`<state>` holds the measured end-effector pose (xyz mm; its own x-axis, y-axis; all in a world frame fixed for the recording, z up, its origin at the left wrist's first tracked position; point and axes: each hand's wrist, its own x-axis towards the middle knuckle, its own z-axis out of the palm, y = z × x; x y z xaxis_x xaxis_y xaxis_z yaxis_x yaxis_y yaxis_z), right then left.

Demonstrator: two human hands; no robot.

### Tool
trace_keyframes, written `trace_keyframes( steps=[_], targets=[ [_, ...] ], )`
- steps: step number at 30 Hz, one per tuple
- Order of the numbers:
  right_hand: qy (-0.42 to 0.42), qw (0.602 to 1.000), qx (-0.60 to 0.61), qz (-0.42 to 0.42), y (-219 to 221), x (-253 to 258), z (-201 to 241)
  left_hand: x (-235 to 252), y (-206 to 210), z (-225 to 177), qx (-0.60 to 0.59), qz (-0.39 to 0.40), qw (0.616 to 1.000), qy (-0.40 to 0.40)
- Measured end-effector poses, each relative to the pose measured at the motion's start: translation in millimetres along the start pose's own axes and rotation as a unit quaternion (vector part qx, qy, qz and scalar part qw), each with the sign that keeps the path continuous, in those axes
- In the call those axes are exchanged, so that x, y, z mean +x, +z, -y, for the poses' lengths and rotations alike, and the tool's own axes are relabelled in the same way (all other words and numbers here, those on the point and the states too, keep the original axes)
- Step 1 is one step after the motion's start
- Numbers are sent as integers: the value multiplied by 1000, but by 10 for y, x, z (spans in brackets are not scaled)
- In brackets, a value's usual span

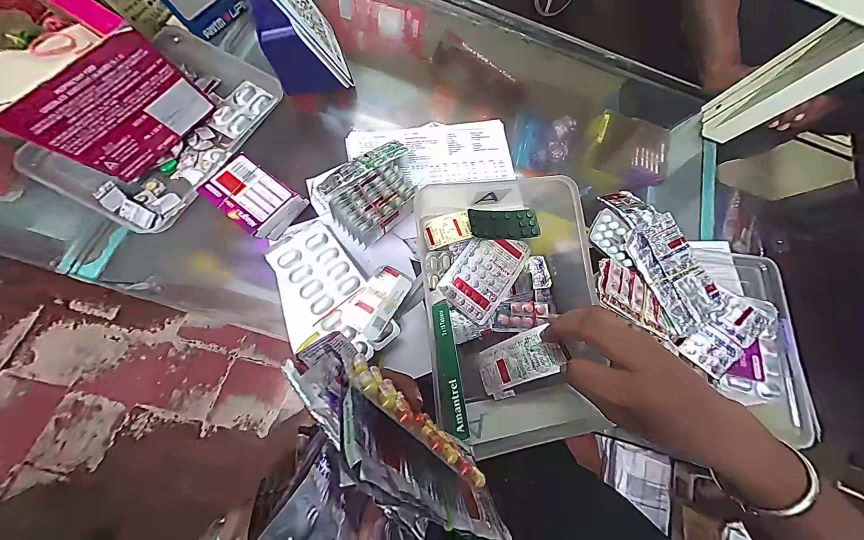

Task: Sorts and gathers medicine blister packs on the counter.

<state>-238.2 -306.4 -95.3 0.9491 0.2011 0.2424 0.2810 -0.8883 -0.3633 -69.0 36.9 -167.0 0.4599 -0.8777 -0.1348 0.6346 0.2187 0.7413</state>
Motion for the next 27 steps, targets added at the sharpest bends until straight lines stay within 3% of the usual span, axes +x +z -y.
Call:
trace_keyframes(
  steps=[1, 3, 6, 7, 11, 13, 18, 27],
  targets=[
    [0, 1000, 3, 0, 13, -20, 0, -19, 38, -38, 64, -27, 998, -2],
    [3, 1000, 11, 2, 28, -52, 3, -72, 2, 177, 45, -43, 997, 43],
    [1, 1000, 7, -1, 48, -77, 9, 30, -129, 360, -121, 71, 989, 47],
    [2, 1000, 8, -1, 51, -81, 11, 37, -139, 363, -126, 71, 989, 36],
    [3, 1000, 14, -7, 58, -94, 19, -9, -109, 298, -54, 38, 997, 34],
    [3, 1000, 15, -7, 62, -99, 23, 23, -104, 244, -75, 82, 993, 31],
    [0, 1000, 16, -8, 80, -109, 12, -115, -200, 262, -51, 104, 992, 46],
    [5, 1000, 18, 1, 86, -119, -3, -53, -150, 324, -70, 66, 995, 16]
  ],
)
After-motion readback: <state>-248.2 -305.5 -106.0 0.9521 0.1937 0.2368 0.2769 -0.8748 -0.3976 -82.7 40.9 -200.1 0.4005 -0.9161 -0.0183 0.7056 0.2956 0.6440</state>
